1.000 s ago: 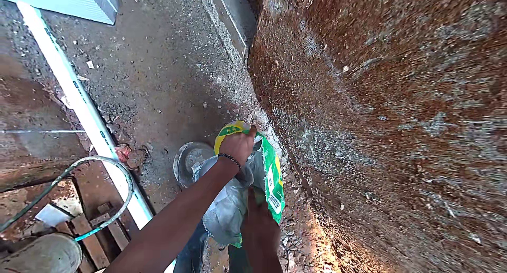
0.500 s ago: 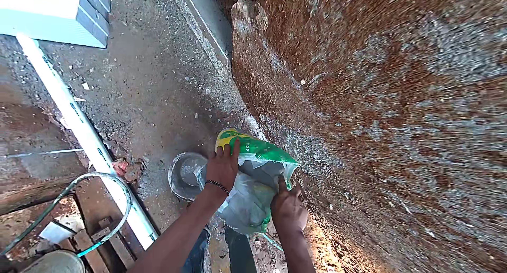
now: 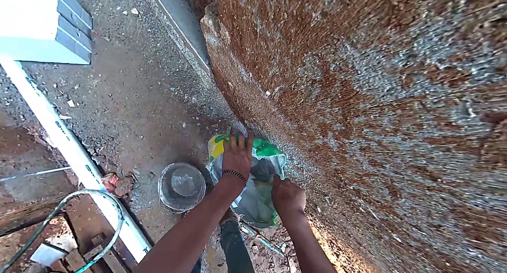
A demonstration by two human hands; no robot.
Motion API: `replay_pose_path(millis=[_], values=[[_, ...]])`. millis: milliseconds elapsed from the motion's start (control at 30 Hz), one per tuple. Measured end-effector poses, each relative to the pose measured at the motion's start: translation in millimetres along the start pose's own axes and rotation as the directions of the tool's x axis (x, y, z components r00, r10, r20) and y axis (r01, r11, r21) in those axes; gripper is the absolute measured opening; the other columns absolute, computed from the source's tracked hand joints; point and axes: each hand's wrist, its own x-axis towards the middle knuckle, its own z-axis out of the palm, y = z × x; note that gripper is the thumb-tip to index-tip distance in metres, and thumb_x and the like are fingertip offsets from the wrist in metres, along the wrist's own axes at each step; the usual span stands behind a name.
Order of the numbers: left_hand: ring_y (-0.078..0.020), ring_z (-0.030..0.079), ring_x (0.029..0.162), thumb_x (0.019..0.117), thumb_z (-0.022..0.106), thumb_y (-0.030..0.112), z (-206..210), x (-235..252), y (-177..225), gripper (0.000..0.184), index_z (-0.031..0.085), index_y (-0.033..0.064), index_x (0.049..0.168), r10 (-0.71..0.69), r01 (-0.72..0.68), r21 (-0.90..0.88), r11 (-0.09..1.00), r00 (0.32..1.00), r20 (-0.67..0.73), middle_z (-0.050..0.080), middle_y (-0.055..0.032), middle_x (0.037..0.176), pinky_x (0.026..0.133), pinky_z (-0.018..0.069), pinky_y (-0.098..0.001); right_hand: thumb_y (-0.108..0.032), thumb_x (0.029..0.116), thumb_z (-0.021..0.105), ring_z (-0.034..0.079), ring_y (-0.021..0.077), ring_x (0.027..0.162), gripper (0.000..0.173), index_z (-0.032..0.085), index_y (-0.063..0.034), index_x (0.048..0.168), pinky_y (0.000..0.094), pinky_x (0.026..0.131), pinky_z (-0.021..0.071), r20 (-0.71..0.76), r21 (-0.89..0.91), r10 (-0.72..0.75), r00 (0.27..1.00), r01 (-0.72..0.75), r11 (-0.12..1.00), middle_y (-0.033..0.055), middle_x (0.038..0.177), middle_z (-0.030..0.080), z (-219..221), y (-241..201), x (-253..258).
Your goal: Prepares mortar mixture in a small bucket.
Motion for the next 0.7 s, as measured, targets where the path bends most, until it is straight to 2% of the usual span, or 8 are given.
replay_pose_path(millis=[100, 167, 267, 367, 500, 567, 633, 700], values=[[-0.0413, 0.018, 0.155, 0.1025, 0.046, -0.003, -12, 5, 15, 0.069, 0.018, 0.0097, 0.164, 0.172, -0.190, 0.139, 0.972, 0.977, 0.129, 0.016, -0.0232, 0.169, 0.119, 0.0228, -0.0649, -0.012, 0.1063, 0.040, 0.068, 0.0420, 0.111, 0.040, 0.054, -0.0112, 0.144, 0.0572, 0.083, 0.0560, 0.019, -0.011, -0.006, 1.000, 0.007, 1.000, 0.0222, 0.127, 0.066, 3, 8, 1], [-0.0368, 0.027, 0.152, 0.1019, 0.044, -0.008, -17, -2, 24, 0.057, 0.032, 0.0047, 0.157, 0.321, -0.355, 0.199, 0.913, 0.929, 0.186, 0.030, -0.0214, 0.162, 0.117, 0.0279, -0.0582, -0.014, 0.1062, 0.041, 0.067, 0.0421, 0.112, 0.042, 0.053, -0.0135, 0.146, 0.0577, 0.084, 0.0557, 0.026, -0.016, -0.031, 0.999, 0.032, 0.999, 0.0217, 0.128, 0.065, 6, 10, -4], [-0.0405, 0.039, 0.144, 0.1055, 0.038, -0.003, -19, -12, 23, 0.041, 0.045, -0.0072, 0.146, 0.495, -0.575, 0.126, 0.808, 0.780, 0.384, 0.043, -0.0258, 0.153, 0.117, 0.0326, -0.0516, -0.023, 0.1057, 0.046, 0.067, 0.0413, 0.114, 0.037, 0.061, -0.0161, 0.139, 0.0611, 0.087, 0.0545, 0.062, 0.010, -0.097, 0.993, 0.096, 0.995, 0.0201, 0.127, 0.067, -2, 12, -5], [-0.0430, 0.044, 0.141, 0.1043, 0.041, -0.002, -18, -14, 11, 0.036, 0.055, -0.0101, 0.136, 0.390, -0.470, 0.040, 0.882, 0.774, 0.500, 0.049, -0.0259, 0.149, 0.117, 0.0344, -0.0555, -0.029, 0.1040, 0.051, 0.066, 0.0440, 0.114, 0.046, 0.053, -0.0167, 0.149, 0.0654, 0.088, 0.0526, 0.010, 0.095, -0.113, 0.994, 0.111, 0.989, 0.0224, 0.130, 0.066, -16, 11, -2], [-0.0419, 0.063, 0.115, 0.0993, 0.055, 0.006, -3, -15, 15, 0.028, 0.067, -0.0024, 0.124, 0.252, -0.372, 0.141, 0.918, 0.818, 0.517, 0.066, -0.0226, 0.124, 0.093, 0.0507, -0.0591, -0.035, 0.1049, 0.049, 0.071, 0.0409, 0.101, 0.054, 0.042, -0.0283, 0.158, 0.0621, 0.079, 0.0554, -0.220, 0.250, 0.044, 0.975, 0.013, 0.968, 0.0191, 0.127, 0.067, 8, 16, -5], [-0.0427, 0.064, 0.113, 0.1000, 0.055, 0.008, -1, -10, 21, 0.029, 0.066, -0.0032, 0.124, 0.163, -0.242, 0.090, 0.966, 0.842, 0.515, 0.066, -0.0244, 0.122, 0.091, 0.0518, -0.0602, -0.035, 0.1060, 0.047, 0.070, 0.0413, 0.103, 0.054, 0.040, -0.0278, 0.159, 0.0613, 0.079, 0.0559, -0.237, 0.253, 0.047, 0.970, 0.015, 0.967, 0.0192, 0.129, 0.066, 22, 15, -6], [-0.0438, 0.062, 0.119, 0.1017, 0.053, 0.008, -7, 2, 22, 0.031, 0.063, -0.0052, 0.127, 0.082, -0.096, 0.005, 0.995, 0.877, 0.474, 0.064, -0.0264, 0.127, 0.097, 0.0503, -0.0606, -0.032, 0.1062, 0.046, 0.070, 0.0427, 0.104, 0.054, 0.040, -0.0224, 0.159, 0.0619, 0.080, 0.0560, -0.224, 0.201, 0.016, 0.974, 0.030, 0.979, 0.0218, 0.130, 0.065, 22, 14, -8], [-0.0455, 0.059, 0.124, 0.1039, 0.050, 0.007, -19, 11, 17, 0.040, 0.054, -0.0003, 0.143, 0.112, -0.085, -0.084, 0.993, 0.906, 0.409, 0.061, -0.0267, 0.135, 0.099, 0.0486, -0.0620, -0.027, 0.1063, 0.047, 0.068, 0.0452, 0.109, 0.052, 0.041, -0.0185, 0.158, 0.0627, 0.082, 0.0549, -0.153, 0.122, -0.018, 0.988, 0.037, 0.992, 0.0245, 0.133, 0.062, 13, 15, -17]])
